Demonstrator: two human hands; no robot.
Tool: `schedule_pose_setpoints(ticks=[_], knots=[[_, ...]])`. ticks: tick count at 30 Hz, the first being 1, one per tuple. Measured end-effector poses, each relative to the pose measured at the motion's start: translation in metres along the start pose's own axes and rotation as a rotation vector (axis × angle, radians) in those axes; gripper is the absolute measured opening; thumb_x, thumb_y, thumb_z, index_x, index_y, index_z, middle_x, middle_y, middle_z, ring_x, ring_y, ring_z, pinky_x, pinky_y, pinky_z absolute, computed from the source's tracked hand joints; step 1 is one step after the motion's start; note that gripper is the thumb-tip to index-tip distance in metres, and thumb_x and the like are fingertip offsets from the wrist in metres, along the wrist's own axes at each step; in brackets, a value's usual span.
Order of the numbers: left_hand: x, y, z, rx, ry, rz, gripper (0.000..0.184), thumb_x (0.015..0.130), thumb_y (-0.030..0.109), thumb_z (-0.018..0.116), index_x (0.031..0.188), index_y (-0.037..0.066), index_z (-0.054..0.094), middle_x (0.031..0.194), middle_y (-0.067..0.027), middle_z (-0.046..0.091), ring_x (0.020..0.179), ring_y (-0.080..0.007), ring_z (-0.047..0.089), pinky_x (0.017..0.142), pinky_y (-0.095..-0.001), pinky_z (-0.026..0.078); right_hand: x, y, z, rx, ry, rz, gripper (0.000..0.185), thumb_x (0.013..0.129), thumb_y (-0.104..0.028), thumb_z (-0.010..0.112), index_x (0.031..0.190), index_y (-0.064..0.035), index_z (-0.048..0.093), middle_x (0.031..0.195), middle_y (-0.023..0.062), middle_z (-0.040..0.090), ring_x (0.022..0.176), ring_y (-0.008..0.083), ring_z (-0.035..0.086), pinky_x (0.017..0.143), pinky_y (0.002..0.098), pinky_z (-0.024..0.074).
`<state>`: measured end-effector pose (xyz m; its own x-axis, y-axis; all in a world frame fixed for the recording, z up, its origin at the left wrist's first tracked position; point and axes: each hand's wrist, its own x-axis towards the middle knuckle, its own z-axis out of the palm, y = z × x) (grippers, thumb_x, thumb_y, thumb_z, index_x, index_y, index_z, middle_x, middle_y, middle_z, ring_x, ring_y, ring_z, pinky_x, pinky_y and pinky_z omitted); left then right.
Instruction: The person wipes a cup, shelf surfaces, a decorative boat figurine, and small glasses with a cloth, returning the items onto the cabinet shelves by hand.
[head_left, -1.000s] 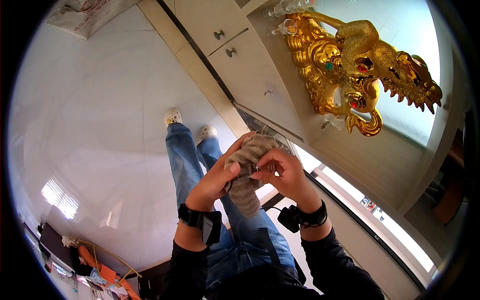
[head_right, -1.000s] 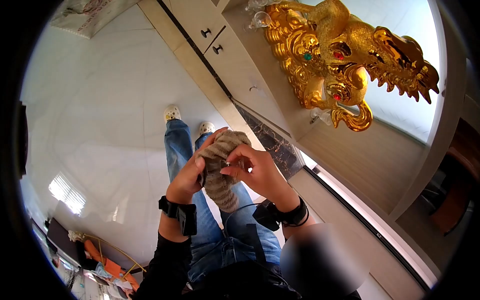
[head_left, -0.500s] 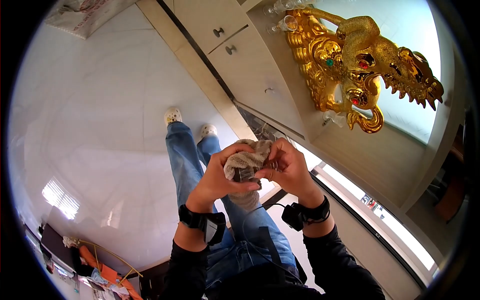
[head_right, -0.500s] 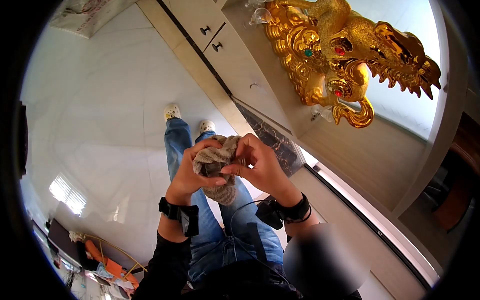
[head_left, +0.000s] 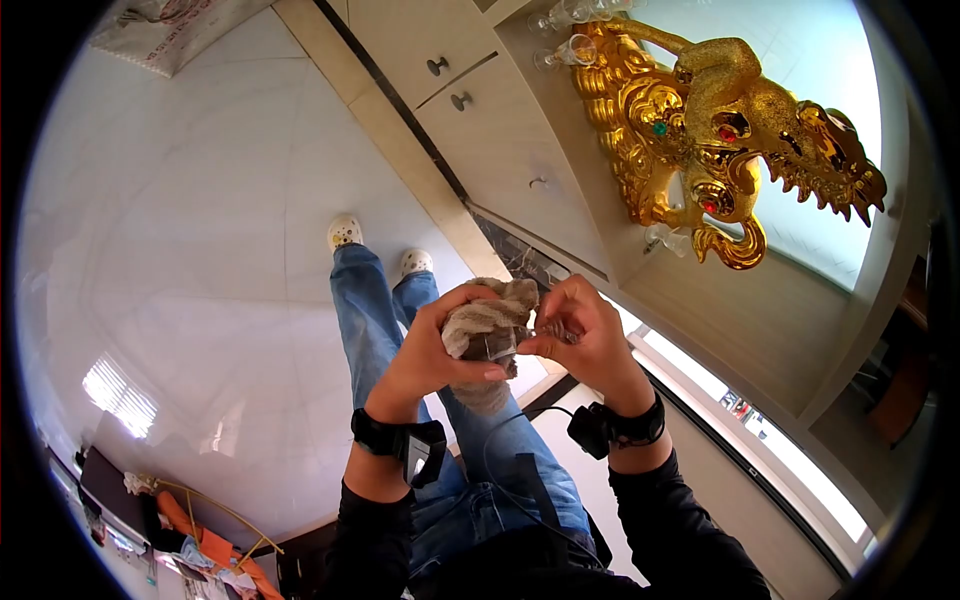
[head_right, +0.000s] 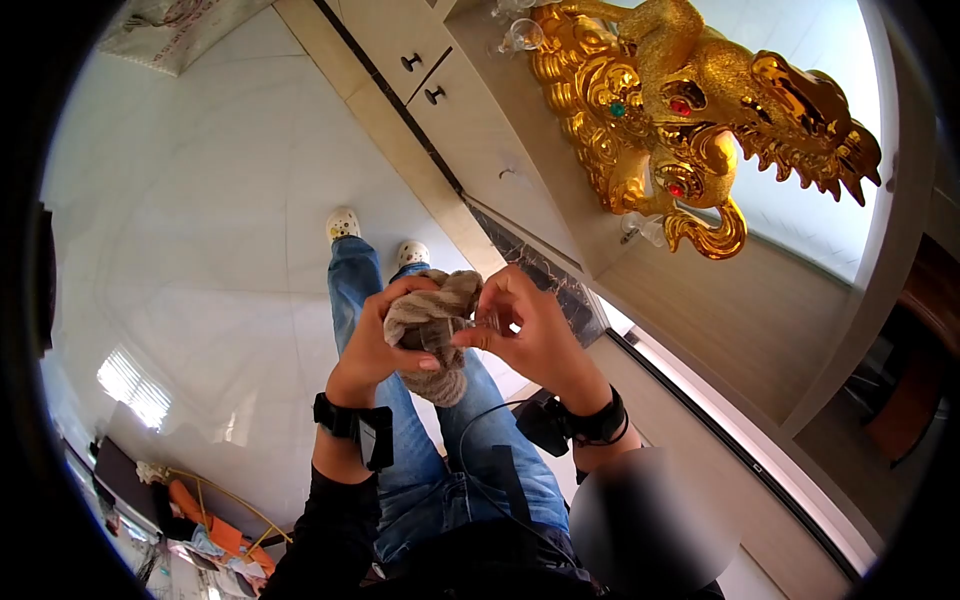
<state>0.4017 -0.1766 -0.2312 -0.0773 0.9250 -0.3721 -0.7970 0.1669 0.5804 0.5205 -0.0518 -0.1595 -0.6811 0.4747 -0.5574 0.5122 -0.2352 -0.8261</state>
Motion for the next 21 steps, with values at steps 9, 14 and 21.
schedule_pose_setpoints(ticks=[9, 14, 21], knots=[[-0.008, 0.003, -0.012, -0.378, 0.121, 0.063, 0.062, 0.076, 0.053, 0.048, 0.104, -0.002, 0.045, 0.106, -0.0105, 0.048, 0.094, -0.0192, 0.051, 0.08, -0.0289, 0.042, -0.013, -0.004, -0.019, 0.078, 0.223, -0.159, 0.029, 0.066, 0.0, 0.068, 0.082, -0.0036, 0.044, 0.068, 0.001, 0.047, 0.056, 0.0045, 0.044, 0.047, 0.0167, 0.0357], [-0.012, -0.001, -0.009, -0.244, 0.091, 0.081, 0.029, 0.07, 0.01, 0.061, 0.096, 0.001, 0.051, 0.097, -0.008, 0.051, 0.089, -0.0146, 0.05, 0.078, -0.0235, 0.039, -0.008, -0.009, -0.014, 0.129, 0.197, -0.049, 0.028, 0.067, -0.001, 0.067, 0.083, -0.0035, 0.044, 0.068, 0.0018, 0.049, 0.057, 0.0047, 0.046, 0.048, 0.0162, 0.0355], [-0.009, 0.002, -0.005, 0.222, 0.136, 0.214, 0.023, 0.062, -0.003, 0.055, 0.084, 0.0, 0.054, 0.089, -0.0052, 0.05, 0.083, -0.0128, 0.049, 0.071, -0.0227, 0.04, -0.004, 0.004, 0.002, -0.002, 0.101, 0.056, 0.02, 0.068, -0.008, 0.068, 0.074, -0.0019, 0.051, 0.061, -0.0009, 0.05, 0.049, 0.0019, 0.041, 0.045, 0.0153, 0.0319]])
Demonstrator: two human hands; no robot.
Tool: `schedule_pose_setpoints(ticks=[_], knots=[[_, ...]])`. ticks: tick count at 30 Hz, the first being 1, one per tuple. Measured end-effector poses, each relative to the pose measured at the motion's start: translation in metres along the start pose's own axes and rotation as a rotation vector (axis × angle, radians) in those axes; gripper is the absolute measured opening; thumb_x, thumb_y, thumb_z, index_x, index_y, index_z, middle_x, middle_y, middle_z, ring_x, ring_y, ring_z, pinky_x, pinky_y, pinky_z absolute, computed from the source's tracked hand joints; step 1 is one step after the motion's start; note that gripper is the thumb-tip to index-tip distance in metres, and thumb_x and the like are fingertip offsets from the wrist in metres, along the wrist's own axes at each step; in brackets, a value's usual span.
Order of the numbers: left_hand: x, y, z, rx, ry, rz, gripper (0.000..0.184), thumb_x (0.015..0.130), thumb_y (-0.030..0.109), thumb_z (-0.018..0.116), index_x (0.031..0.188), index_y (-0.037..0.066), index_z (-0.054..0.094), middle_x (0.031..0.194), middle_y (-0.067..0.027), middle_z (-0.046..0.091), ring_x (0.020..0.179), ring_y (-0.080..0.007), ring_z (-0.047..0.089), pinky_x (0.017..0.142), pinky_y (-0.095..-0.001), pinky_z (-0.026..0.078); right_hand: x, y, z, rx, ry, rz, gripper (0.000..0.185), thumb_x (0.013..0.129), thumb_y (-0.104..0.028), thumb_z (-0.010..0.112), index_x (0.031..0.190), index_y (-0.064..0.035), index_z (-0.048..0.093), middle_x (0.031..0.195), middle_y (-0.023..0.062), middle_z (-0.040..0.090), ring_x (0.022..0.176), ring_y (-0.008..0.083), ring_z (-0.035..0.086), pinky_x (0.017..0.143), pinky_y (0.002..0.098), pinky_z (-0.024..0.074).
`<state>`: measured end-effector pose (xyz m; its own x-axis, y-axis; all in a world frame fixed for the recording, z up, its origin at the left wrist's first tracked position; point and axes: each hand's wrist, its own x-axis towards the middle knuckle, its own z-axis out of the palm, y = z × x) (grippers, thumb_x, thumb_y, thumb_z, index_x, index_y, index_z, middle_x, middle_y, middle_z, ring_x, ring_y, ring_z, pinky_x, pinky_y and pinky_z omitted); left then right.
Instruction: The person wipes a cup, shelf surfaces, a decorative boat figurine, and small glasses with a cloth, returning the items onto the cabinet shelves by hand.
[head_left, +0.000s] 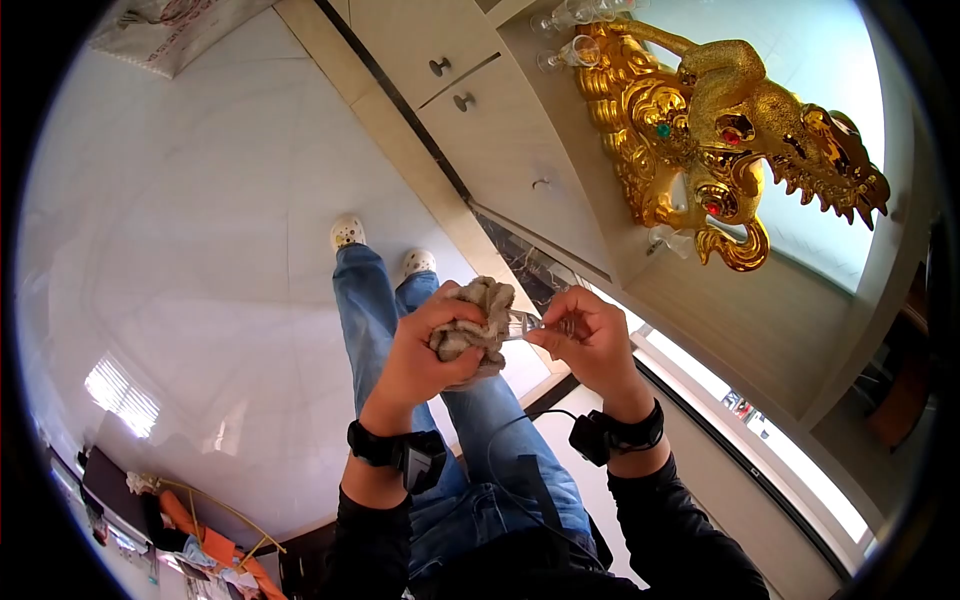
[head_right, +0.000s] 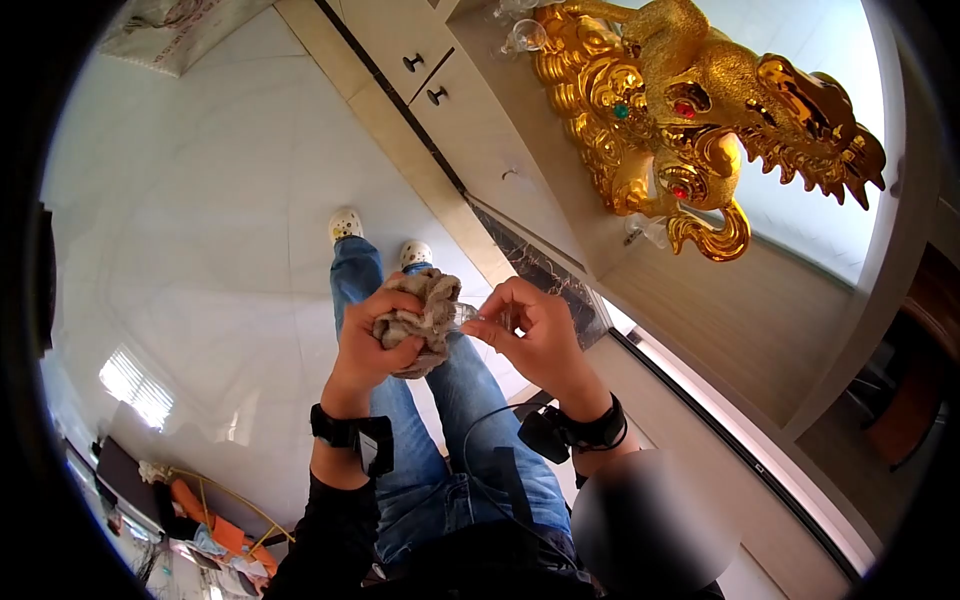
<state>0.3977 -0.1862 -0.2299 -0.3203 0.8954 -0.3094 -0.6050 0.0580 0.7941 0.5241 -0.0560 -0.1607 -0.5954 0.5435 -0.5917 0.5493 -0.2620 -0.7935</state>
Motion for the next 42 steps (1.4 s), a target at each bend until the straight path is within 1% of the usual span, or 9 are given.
schedule_pose_setpoints(ticks=[3, 6, 11, 16, 21, 24, 32, 35, 42], knots=[[-0.001, 0.003, -0.001, 0.15, -0.011, -0.017, 0.023, 0.061, -0.002, 0.057, 0.084, 0.0, 0.054, 0.085, -0.0045, 0.051, 0.081, -0.0121, 0.05, 0.07, -0.0216, 0.04, 0.0, 0.004, 0.003, -0.15, 0.014, -0.149, 0.018, 0.068, -0.008, 0.069, 0.068, -0.0017, 0.051, 0.06, 0.0003, 0.05, 0.048, 0.0026, 0.041, 0.043, 0.0167, 0.0321], [-0.003, 0.0, -0.008, 0.023, -0.044, -0.14, 0.023, 0.062, -0.001, 0.057, 0.085, -0.001, 0.055, 0.083, -0.0053, 0.054, 0.077, -0.0119, 0.052, 0.068, -0.0211, 0.042, -0.001, -0.006, 0.009, -0.213, -0.018, -0.265, 0.018, 0.067, -0.008, 0.069, 0.066, -0.0022, 0.052, 0.06, 0.0021, 0.05, 0.047, 0.0041, 0.041, 0.042, 0.0185, 0.0328], [-0.002, 0.009, -0.012, -0.136, -0.188, -0.303, 0.025, 0.064, 0.0, 0.056, 0.089, -0.004, 0.056, 0.086, -0.0085, 0.059, 0.075, -0.011, 0.054, 0.068, -0.0218, 0.044, 0.0, -0.01, 0.001, -0.425, -0.182, -0.448, 0.022, 0.063, -0.007, 0.07, 0.066, -0.0046, 0.048, 0.056, 0.0053, 0.046, 0.045, 0.0173, 0.046, 0.04, 0.0244, 0.0334], [-0.011, 0.007, -0.005, -0.236, -0.163, -0.317, 0.025, 0.066, -0.003, 0.056, 0.091, -0.005, 0.056, 0.092, -0.01, 0.057, 0.078, -0.0126, 0.054, 0.069, -0.0225, 0.044, -0.004, -0.024, -0.002, -0.484, -0.225, -0.468, 0.02, 0.063, -0.008, 0.07, 0.067, -0.0049, 0.051, 0.057, 0.0052, 0.048, 0.045, 0.0164, 0.048, 0.04, 0.0237, 0.0346], [-0.013, 0.009, 0.007, -0.335, -0.067, -0.194, 0.026, 0.066, -0.006, 0.056, 0.092, -0.004, 0.057, 0.098, -0.0105, 0.054, 0.082, -0.015, 0.054, 0.07, -0.0234, 0.043, -0.012, -0.016, -0.002, -0.208, -0.069, -0.147, 0.018, 0.067, -0.009, 0.069, 0.077, -0.0001, 0.056, 0.064, 0.0057, 0.056, 0.05, 0.0074, 0.051, 0.043, 0.0187, 0.0365], [-0.013, 0.018, 0.007, -0.19, -0.1, -0.086, 0.027, 0.065, -0.006, 0.058, 0.092, -0.001, 0.058, 0.097, -0.0102, 0.053, 0.082, -0.0161, 0.053, 0.07, -0.0236, 0.042, -0.017, -0.013, 0.004, 0.066, -0.033, -0.016, 0.017, 0.071, -0.007, 0.066, 0.079, 0.0041, 0.055, 0.063, 0.0055, 0.055, 0.051, 0.0061, 0.051, 0.043, 0.0166, 0.036], [-0.014, 0.027, 0.007, 0.449, -0.158, 0.076, 0.031, 0.054, 0.005, 0.065, 0.084, 0.008, 0.062, 0.087, -0.0101, 0.051, 0.075, -0.0228, 0.053, 0.069, -0.0288, 0.041, -0.018, -0.029, 0.001, 0.503, 0.003, 0.63, 0.015, 0.08, -0.015, 0.056, 0.074, -0.0027, 0.049, 0.056, 0.0048, 0.049, 0.042, 0.0089, 0.044, 0.039, 0.0163, 0.0309], [-0.01, 0.04, 0.013, 0.75, -0.151, 0.274, 0.032, 0.05, 0.006, 0.066, 0.082, 0.01, 0.063, 0.089, -0.0097, 0.051, 0.072, -0.0231, 0.053, 0.063, -0.0296, 0.043, -0.016, -0.03, -0.003, 0.6, 0.009, 0.751, 0.019, 0.081, -0.018, 0.055, 0.072, -0.0035, 0.048, 0.056, 0.0046, 0.049, 0.042, 0.0087, 0.041, 0.039, 0.0158, 0.0298], [-0.003, 0.056, 0.015, 1.077, -0.224, 0.343, 0.025, 0.053, 0.007, 0.065, 0.077, 0.01, 0.062, 0.089, -0.0094, 0.051, 0.069, -0.0197, 0.053, 0.052, -0.0279, 0.045, -0.009, -0.028, -0.006, 0.623, -0.089, 0.781, 0.021, 0.079, -0.022, 0.058, 0.069, -0.0051, 0.05, 0.06, 0.003, 0.048, 0.049, 0.0082, 0.043, 0.044, 0.0167, 0.032]])
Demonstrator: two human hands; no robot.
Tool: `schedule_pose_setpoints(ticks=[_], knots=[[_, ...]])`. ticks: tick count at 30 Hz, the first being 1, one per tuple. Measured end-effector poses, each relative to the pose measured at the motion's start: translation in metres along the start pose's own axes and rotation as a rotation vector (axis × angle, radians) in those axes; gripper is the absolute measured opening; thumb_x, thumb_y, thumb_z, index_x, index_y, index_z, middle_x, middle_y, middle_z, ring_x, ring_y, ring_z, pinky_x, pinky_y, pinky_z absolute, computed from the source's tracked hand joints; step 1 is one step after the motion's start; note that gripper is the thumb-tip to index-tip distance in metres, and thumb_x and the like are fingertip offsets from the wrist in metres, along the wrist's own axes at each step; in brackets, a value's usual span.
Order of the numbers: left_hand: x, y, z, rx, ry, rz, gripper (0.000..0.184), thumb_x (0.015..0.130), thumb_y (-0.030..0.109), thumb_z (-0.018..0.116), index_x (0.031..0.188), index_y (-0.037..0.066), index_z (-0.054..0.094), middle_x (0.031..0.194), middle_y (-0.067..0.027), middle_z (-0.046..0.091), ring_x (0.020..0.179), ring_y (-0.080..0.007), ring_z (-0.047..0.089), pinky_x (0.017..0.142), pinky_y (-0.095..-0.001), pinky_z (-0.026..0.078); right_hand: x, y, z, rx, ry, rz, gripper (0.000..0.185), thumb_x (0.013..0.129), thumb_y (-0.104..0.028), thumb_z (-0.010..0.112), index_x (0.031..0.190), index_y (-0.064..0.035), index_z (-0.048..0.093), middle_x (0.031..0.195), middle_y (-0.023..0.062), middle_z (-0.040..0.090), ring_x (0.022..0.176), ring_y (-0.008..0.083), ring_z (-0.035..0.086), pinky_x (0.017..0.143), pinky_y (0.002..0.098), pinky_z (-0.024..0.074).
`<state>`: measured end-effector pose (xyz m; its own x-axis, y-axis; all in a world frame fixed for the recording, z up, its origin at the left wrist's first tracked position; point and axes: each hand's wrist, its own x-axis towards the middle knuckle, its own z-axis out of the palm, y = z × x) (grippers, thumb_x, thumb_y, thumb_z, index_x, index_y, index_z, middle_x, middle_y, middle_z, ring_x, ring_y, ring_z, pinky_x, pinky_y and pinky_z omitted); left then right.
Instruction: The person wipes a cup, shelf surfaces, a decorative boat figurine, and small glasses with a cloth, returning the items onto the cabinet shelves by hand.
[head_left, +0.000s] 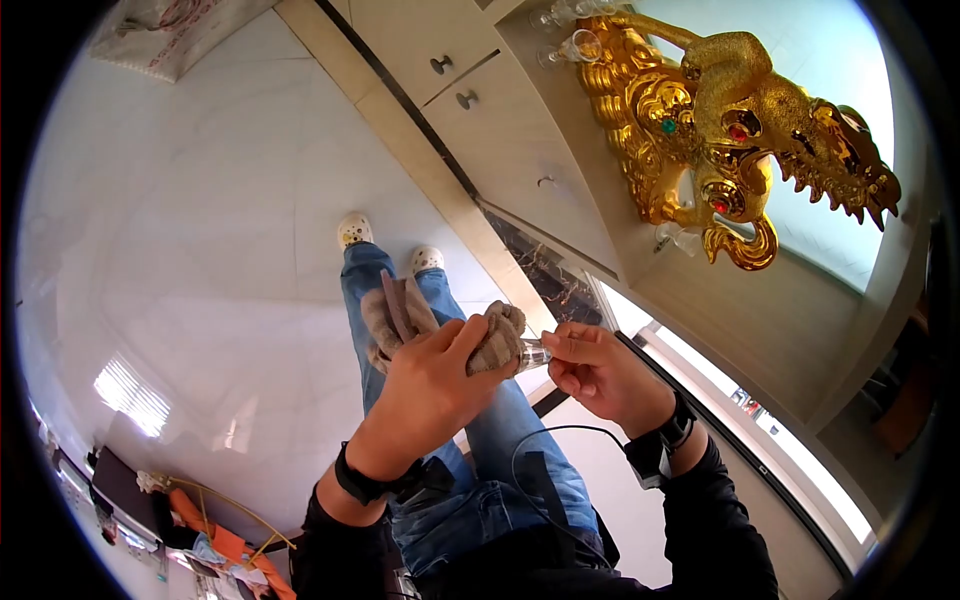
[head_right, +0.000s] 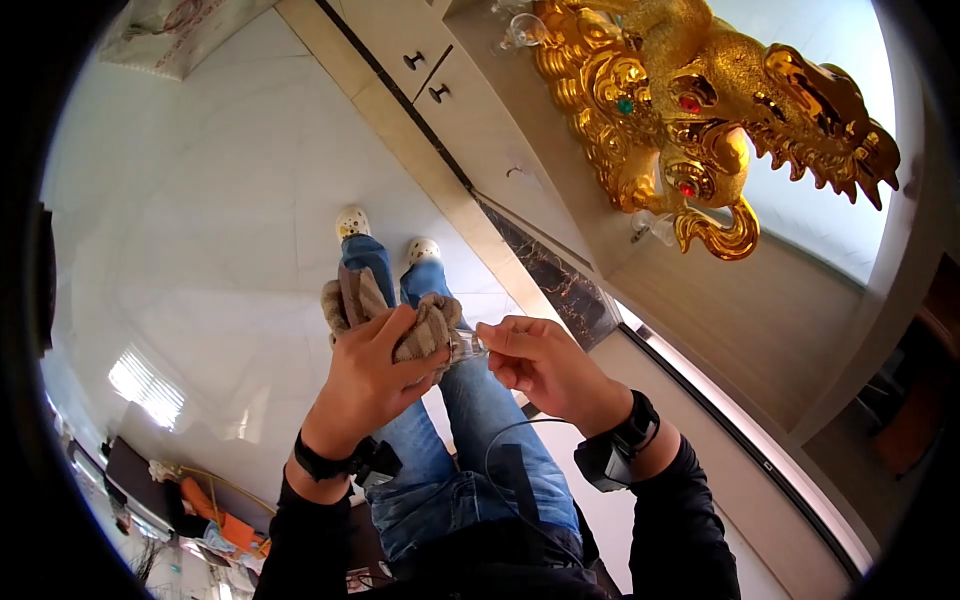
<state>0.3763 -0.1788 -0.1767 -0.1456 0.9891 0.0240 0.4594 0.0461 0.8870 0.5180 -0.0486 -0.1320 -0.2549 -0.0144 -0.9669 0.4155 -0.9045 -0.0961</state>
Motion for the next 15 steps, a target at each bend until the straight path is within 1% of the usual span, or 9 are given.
schedule_pose_setpoints(ticks=[2, 3, 6, 8, 9, 10, 12, 13, 15], knots=[[-0.001, -0.006, 0.002, 0.083, 0.034, 0.1, 0.021, 0.056, 0.006, 0.064, 0.076, 0.01, 0.061, 0.087, -0.0095, 0.05, 0.07, -0.0183, 0.054, 0.052, -0.027, 0.046, 0.004, 0.006, -0.007, 0.068, -0.027, -0.01, 0.021, 0.079, -0.021, 0.057, 0.069, -0.0043, 0.049, 0.059, 0.0041, 0.05, 0.047, 0.0088, 0.044, 0.041, 0.0169, 0.0311], [-0.002, -0.014, 0.003, 0.082, 0.033, 0.099, 0.021, 0.056, 0.006, 0.064, 0.076, 0.01, 0.061, 0.087, -0.0095, 0.05, 0.07, -0.0183, 0.054, 0.052, -0.027, 0.046, 0.003, 0.007, -0.011, 0.069, -0.026, -0.009, 0.021, 0.079, -0.021, 0.057, 0.069, -0.0043, 0.049, 0.059, 0.0041, 0.05, 0.047, 0.0088, 0.044, 0.041, 0.0169, 0.0311], [-0.009, -0.04, -0.001, 0.314, 0.117, 0.079, 0.02, 0.058, 0.003, 0.063, 0.078, 0.008, 0.061, 0.088, -0.0103, 0.05, 0.07, -0.0206, 0.054, 0.053, -0.0274, 0.046, -0.002, 0.008, -0.018, 0.032, -0.166, 0.018, 0.02, 0.083, -0.017, 0.05, 0.069, -0.0033, 0.046, 0.056, 0.0054, 0.049, 0.038, 0.0056, 0.037, 0.035, 0.015, 0.0275], [-0.014, -0.046, -0.006, -0.183, 0.286, -0.437, 0.024, 0.058, 0.0, 0.062, 0.081, 0.005, 0.061, 0.08, -0.0093, 0.049, 0.071, -0.0227, 0.053, 0.062, -0.0282, 0.045, -0.004, 0.009, -0.008, 0.118, -0.15, -0.072, 0.019, 0.084, -0.016, 0.047, 0.07, -0.0028, 0.045, 0.057, 0.006, 0.05, 0.038, 0.0059, 0.038, 0.035, 0.0147, 0.0278], [-0.02, -0.049, -0.005, -0.281, 0.26, -0.441, 0.026, 0.063, 0.005, 0.063, 0.089, 0.002, 0.059, 0.087, -0.01, 0.052, 0.079, -0.0208, 0.054, 0.07, -0.0265, 0.043, 0.002, 0.013, -0.011, 0.148, -0.183, -0.089, 0.021, 0.085, -0.018, 0.046, 0.07, -0.0028, 0.045, 0.059, 0.0064, 0.05, 0.037, 0.0067, 0.038, 0.034, 0.0153, 0.0275], [-0.025, -0.047, 0.003, -0.283, 0.26, -0.443, 0.026, 0.063, 0.005, 0.063, 0.089, 0.002, 0.059, 0.087, -0.01, 0.052, 0.079, -0.0208, 0.054, 0.07, -0.0265, 0.043, 0.006, 0.015, -0.012, 0.149, -0.182, -0.087, 0.021, 0.085, -0.018, 0.046, 0.07, -0.0028, 0.045, 0.059, 0.0064, 0.05, 0.037, 0.0067, 0.038, 0.034, 0.0153, 0.0275], [-0.034, -0.039, 0.02, -0.961, 0.265, -0.527, 0.04, 0.064, 0.004, 0.065, 0.101, 0.001, 0.053, 0.099, -0.0103, 0.05, 0.091, -0.0186, 0.051, 0.08, -0.0264, 0.04, 0.013, 0.018, -0.011, 0.213, -0.325, -0.178, 0.024, 0.086, -0.02, 0.043, 0.07, -0.0034, 0.045, 0.06, 0.0066, 0.051, 0.037, 0.0079, 0.038, 0.035, 0.0167, 0.0281], [-0.033, -0.034, 0.025, -1.116, 0.239, -0.579, 0.05, 0.063, 0.009, 0.07, 0.106, 0.0, 0.048, 0.104, -0.0087, 0.048, 0.094, -0.0156, 0.048, 0.081, -0.0258, 0.039, 0.015, 0.02, -0.007, 0.215, -0.329, -0.175, 0.024, 0.086, -0.02, 0.043, 0.07, -0.0034, 0.045, 0.06, 0.0066, 0.051, 0.037, 0.0079, 0.038, 0.035, 0.0167, 0.0281], [-0.023, -0.025, 0.027, -1.217, 0.247, -0.544, 0.056, 0.061, 0.011, 0.072, 0.109, 0.0, 0.046, 0.107, -0.0085, 0.046, 0.096, -0.0158, 0.048, 0.082, -0.0259, 0.038, 0.018, 0.021, 0.0, 0.303, -0.21, -0.144, 0.026, 0.086, -0.024, 0.043, 0.072, -0.0027, 0.047, 0.061, 0.0068, 0.051, 0.037, 0.0096, 0.038, 0.035, 0.0188, 0.0293]])
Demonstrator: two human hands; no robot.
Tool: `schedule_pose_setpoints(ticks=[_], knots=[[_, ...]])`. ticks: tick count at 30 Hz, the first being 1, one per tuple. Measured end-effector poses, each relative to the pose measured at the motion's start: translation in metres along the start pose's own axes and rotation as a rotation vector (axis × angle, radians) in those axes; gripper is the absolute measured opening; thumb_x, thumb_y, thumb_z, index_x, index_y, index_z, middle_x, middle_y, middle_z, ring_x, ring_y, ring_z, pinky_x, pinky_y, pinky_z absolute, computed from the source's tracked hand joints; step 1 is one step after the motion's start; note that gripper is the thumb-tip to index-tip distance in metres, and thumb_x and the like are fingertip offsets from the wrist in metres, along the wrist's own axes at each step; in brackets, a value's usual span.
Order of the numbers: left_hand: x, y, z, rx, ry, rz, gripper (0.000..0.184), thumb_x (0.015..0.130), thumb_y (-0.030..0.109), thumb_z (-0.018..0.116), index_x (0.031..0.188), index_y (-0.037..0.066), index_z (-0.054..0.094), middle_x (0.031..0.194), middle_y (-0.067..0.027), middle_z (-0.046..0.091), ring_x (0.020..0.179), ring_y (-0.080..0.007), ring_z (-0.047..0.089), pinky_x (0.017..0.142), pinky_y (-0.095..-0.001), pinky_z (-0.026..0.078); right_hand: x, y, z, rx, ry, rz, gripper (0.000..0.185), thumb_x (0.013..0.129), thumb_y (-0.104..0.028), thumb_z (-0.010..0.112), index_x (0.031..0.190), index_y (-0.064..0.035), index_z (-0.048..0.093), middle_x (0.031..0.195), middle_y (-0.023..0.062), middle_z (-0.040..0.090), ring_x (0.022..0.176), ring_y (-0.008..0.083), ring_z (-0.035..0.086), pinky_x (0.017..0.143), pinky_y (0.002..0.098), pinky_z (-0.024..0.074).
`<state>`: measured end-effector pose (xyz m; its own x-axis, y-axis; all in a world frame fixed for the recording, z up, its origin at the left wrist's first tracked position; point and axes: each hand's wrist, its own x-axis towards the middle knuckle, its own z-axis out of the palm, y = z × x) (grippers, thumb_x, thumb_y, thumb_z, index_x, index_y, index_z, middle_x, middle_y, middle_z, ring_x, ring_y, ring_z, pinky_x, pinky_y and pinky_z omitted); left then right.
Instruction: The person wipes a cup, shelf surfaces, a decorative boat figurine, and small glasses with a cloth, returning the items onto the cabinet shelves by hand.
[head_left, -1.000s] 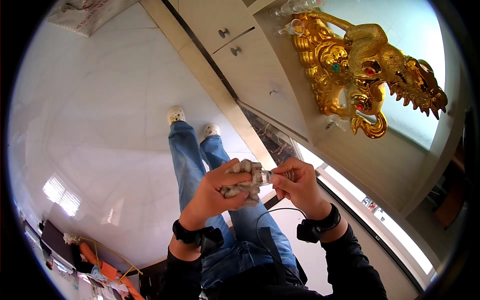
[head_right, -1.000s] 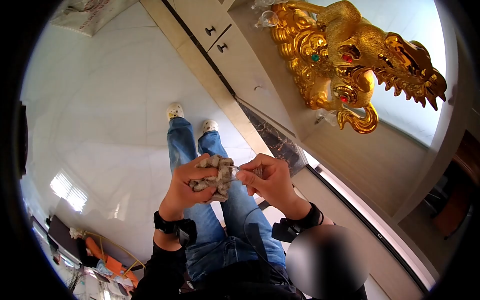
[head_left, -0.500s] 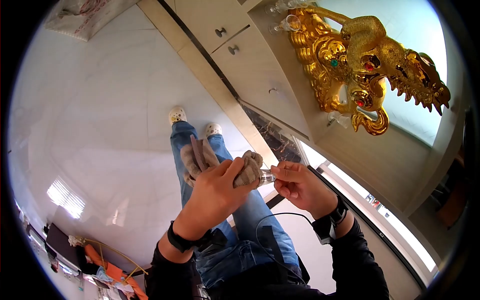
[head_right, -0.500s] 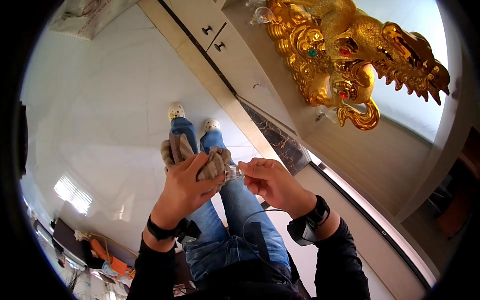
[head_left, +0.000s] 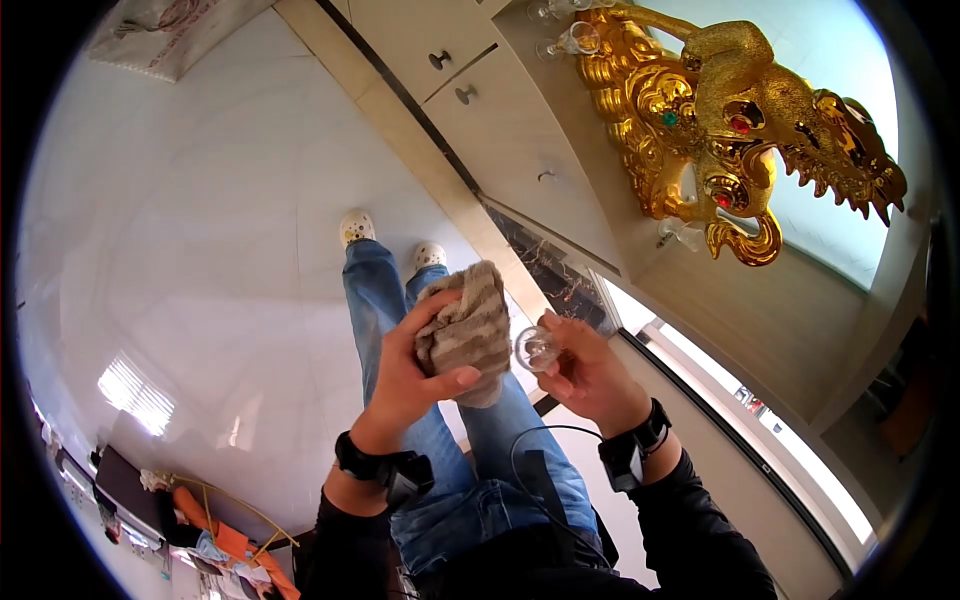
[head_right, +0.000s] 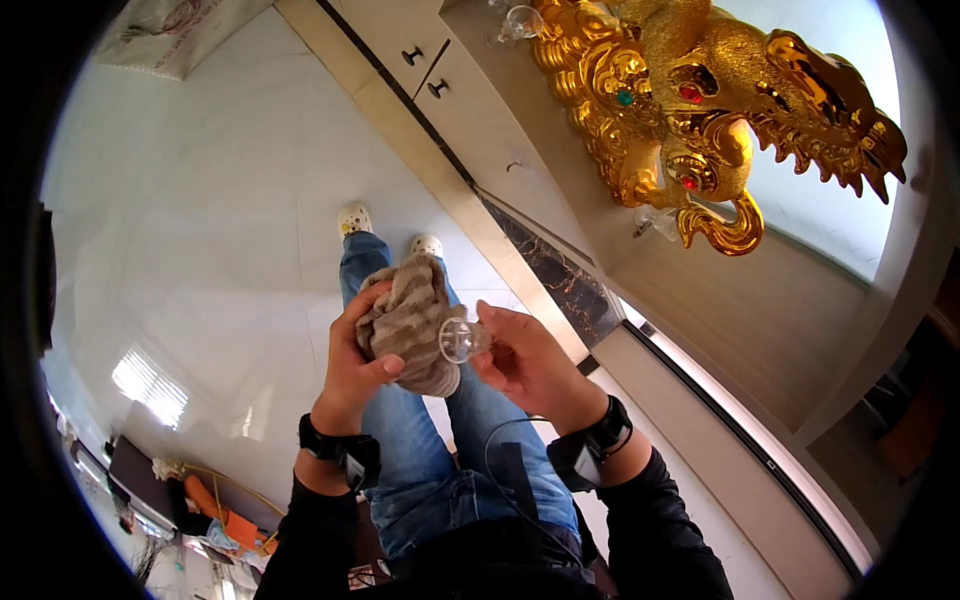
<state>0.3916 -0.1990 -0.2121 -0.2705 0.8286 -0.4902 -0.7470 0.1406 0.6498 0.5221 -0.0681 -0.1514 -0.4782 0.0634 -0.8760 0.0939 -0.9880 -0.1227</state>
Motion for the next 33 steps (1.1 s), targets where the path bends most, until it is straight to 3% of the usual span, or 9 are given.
schedule_pose_setpoints(ticks=[3, 5, 9, 12, 14, 17, 21, 26, 33], knots=[[0.004, 0.007, 0.017, -0.114, -0.009, 0.027, 0.069, 0.054, 0.015, 0.077, 0.112, 0.003, 0.042, 0.108, -0.0089, 0.045, 0.094, -0.0186, 0.048, 0.081, -0.0276, 0.039, 0.005, 0.009, 0.009, -0.164, 0.118, -0.018, 0.031, 0.087, -0.03, 0.041, 0.073, -0.0037, 0.05, 0.057, 0.0038, 0.049, 0.041, 0.0097, 0.043, 0.035, 0.0176, 0.03], [0.008, 0.013, 0.023, 0.519, -0.061, 0.319, 0.069, 0.05, 0.016, 0.078, 0.109, 0.005, 0.044, 0.101, -0.0103, 0.046, 0.09, -0.0221, 0.049, 0.077, -0.0301, 0.041, 0.007, 0.017, 0.011, -0.217, 0.172, -0.035, 0.032, 0.089, -0.029, 0.038, 0.076, -0.0023, 0.051, 0.054, 0.0036, 0.048, 0.039, 0.0089, 0.042, 0.034, 0.0184, 0.0295], [0.006, 0.016, 0.035, 0.686, 0.02, 0.416, 0.057, 0.046, 0.017, 0.079, 0.094, 0.004, 0.051, 0.091, -0.0127, 0.048, 0.081, -0.0248, 0.049, 0.068, -0.0303, 0.042, 0.013, 0.029, 0.008, -0.866, 0.154, -0.548, 0.035, 0.09, -0.025, 0.03, 0.083, 0.001, 0.053, 0.05, 0.0036, 0.048, 0.036, 0.0075, 0.039, 0.034, 0.0194, 0.0293], [0.003, 0.013, 0.034, 0.662, 0.054, 0.46, 0.045, 0.049, 0.014, 0.076, 0.087, 0.004, 0.054, 0.088, -0.0133, 0.049, 0.076, -0.0252, 0.05, 0.063, -0.0297, 0.044, 0.015, 0.029, 0.006, -0.727, 0.202, -0.361, 0.033, 0.09, -0.023, 0.03, 0.081, 0.0013, 0.051, 0.051, 0.0047, 0.048, 0.038, 0.0087, 0.042, 0.035, 0.0219, 0.0319], [0.002, 0.011, 0.034, 0.663, 0.055, 0.486, 0.042, 0.05, 0.013, 0.074, 0.086, 0.004, 0.054, 0.086, -0.0133, 0.049, 0.075, -0.0253, 0.051, 0.062, -0.0294, 0.044, 0.02, 0.035, 0.001, -1.025, 0.251, -0.602, 0.019, 0.087, -0.015, 0.036, 0.086, -0.0003, 0.048, 0.052, 0.0086, 0.05, 0.039, 0.0172, 0.046, 0.038, 0.028, 0.0368], [0.003, 0.005, 0.034, 0.647, 0.131, 0.567, 0.037, 0.05, 0.01, 0.071, 0.083, 0.004, 0.056, 0.08, -0.0147, 0.05, 0.07, -0.0287, 0.053, 0.058, -0.0307, 0.046, 0.014, 0.033, 0.007, -1.444, 0.311, -0.68, 0.011, 0.083, -0.009, 0.042, 0.092, -0.0025, 0.044, 0.056, 0.0139, 0.052, 0.046, 0.0287, 0.051, 0.044, 0.0342, 0.0413], [0.005, 0.002, 0.03, 0.737, 0.2, 0.549, 0.035, 0.051, 0.009, 0.07, 0.082, 0.005, 0.056, 0.081, -0.0145, 0.05, 0.066, -0.0281, 0.054, 0.056, -0.0301, 0.046, 0.015, 0.024, -0.005, -1.499, 0.234, -0.663, 0.026, 0.075, -0.001, 0.048, 0.1, -0.004, 0.044, 0.067, 0.0145, 0.055, 0.061, 0.0326, 0.054, 0.052, 0.0359, 0.0433], [0.008, 0.0, 0.031, 0.736, 0.228, 0.448, 0.033, 0.053, 0.01, 0.069, 0.084, 0.006, 0.056, 0.082, -0.0121, 0.049, 0.065, -0.0269, 0.055, 0.056, -0.0301, 0.046, 0.015, 0.02, -0.005, -1.629, 0.051, -0.908, 0.026, 0.061, 0.004, 0.055, 0.087, 0.0016, 0.052, 0.088, 0.0118, 0.049, 0.079, 0.0275, 0.047, 0.067, 0.033, 0.042], [0.01, -0.004, 0.043, 0.838, 0.167, 0.453, 0.035, 0.053, 0.012, 0.069, 0.086, 0.007, 0.056, 0.081, -0.0107, 0.048, 0.064, -0.0262, 0.054, 0.055, -0.0313, 0.046, 0.013, 0.018, -0.01, -1.604, 0.106, -0.921, 0.021, 0.056, -0.001, 0.06, 0.077, 0.0, 0.057, 0.078, 0.0087, 0.051, 0.076, 0.0258, 0.046, 0.067, 0.0328, 0.0425]])
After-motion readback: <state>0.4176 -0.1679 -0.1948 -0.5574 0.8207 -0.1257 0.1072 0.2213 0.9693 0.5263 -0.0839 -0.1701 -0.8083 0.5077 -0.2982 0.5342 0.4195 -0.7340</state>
